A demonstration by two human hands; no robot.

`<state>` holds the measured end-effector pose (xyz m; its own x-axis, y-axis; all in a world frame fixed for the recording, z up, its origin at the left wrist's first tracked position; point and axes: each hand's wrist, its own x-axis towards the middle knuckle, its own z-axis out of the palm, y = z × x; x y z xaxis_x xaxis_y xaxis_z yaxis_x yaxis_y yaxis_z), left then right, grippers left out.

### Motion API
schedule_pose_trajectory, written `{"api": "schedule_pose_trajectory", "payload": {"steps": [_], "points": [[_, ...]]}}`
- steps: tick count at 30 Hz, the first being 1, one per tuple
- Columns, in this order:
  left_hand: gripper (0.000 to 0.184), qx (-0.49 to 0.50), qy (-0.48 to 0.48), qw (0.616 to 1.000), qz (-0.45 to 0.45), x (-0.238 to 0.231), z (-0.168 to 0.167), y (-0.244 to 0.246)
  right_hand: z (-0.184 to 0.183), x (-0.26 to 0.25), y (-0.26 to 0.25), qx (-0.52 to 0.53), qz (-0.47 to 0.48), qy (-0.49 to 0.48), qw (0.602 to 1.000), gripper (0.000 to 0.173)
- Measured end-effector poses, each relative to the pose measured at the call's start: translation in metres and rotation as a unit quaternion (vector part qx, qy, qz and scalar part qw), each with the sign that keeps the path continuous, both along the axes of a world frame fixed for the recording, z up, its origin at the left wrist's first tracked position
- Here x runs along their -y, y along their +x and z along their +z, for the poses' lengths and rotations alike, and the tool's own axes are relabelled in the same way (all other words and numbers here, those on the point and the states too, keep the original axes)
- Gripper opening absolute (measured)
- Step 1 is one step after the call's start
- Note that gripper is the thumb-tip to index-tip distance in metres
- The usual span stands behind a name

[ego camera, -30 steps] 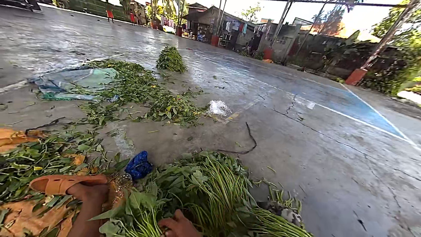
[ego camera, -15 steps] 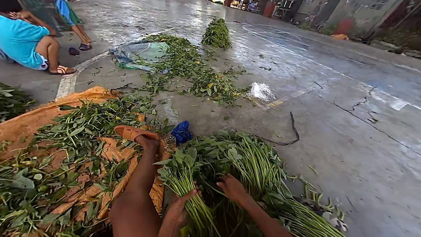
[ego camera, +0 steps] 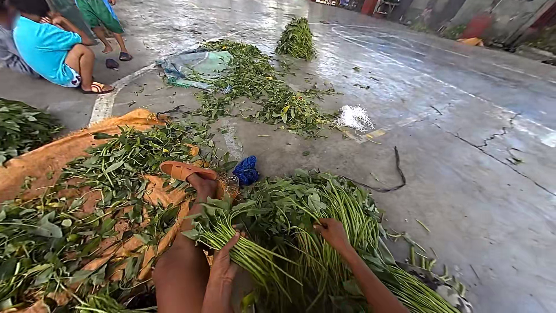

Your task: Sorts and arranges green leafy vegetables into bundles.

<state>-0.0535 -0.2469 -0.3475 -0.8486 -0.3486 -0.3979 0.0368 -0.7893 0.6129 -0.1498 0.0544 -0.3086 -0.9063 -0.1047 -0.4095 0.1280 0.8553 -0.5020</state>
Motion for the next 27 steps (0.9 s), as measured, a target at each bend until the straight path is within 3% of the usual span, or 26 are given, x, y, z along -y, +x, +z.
{"api": "schedule_pose_trajectory", "payload": {"steps": [4, 9, 13, 17, 20, 23, 25, 27], "points": [[0.027, -0.013, 0.001, 1.000, 0.011, 0.007, 0.002, 0.003, 0.007, -0.011, 0.000, 0.007, 0.039, -0.069, 0.997, 0.036], [0.025, 0.030, -0.018, 0.998, -0.042, -0.012, -0.001, -0.002, 0.022, 0.026, 0.040, -0.027, 0.111, -0.160, 0.981, 0.033], [0.029, -0.007, 0.003, 0.993, -0.114, -0.024, -0.001, -0.001, 0.020, 0.058, 0.071, -0.038, 0.192, -0.136, 0.971, 0.032], [0.040, -0.008, -0.016, 0.989, -0.146, -0.024, 0.006, 0.006, 0.018, 0.071, 0.080, 0.034, 0.261, -0.082, 0.961, 0.035], [0.039, 0.002, -0.045, 0.990, -0.135, -0.027, 0.010, 0.007, 0.020, 0.076, 0.072, 0.061, 0.239, -0.089, 0.965, 0.047], [0.049, 0.006, -0.087, 0.987, -0.136, -0.036, 0.012, 0.008, 0.025, 0.093, 0.063, 0.003, 0.108, -0.252, 0.962, 0.057], [0.052, 0.022, -0.107, 0.984, -0.144, -0.042, 0.018, 0.011, 0.026, 0.109, 0.061, -0.010, 0.005, -0.431, 0.902, 0.035], [0.041, 0.024, -0.088, 0.985, -0.146, -0.039, 0.015, 0.010, 0.031, 0.113, 0.062, 0.017, -0.009, -0.528, 0.849, 0.016]]}}
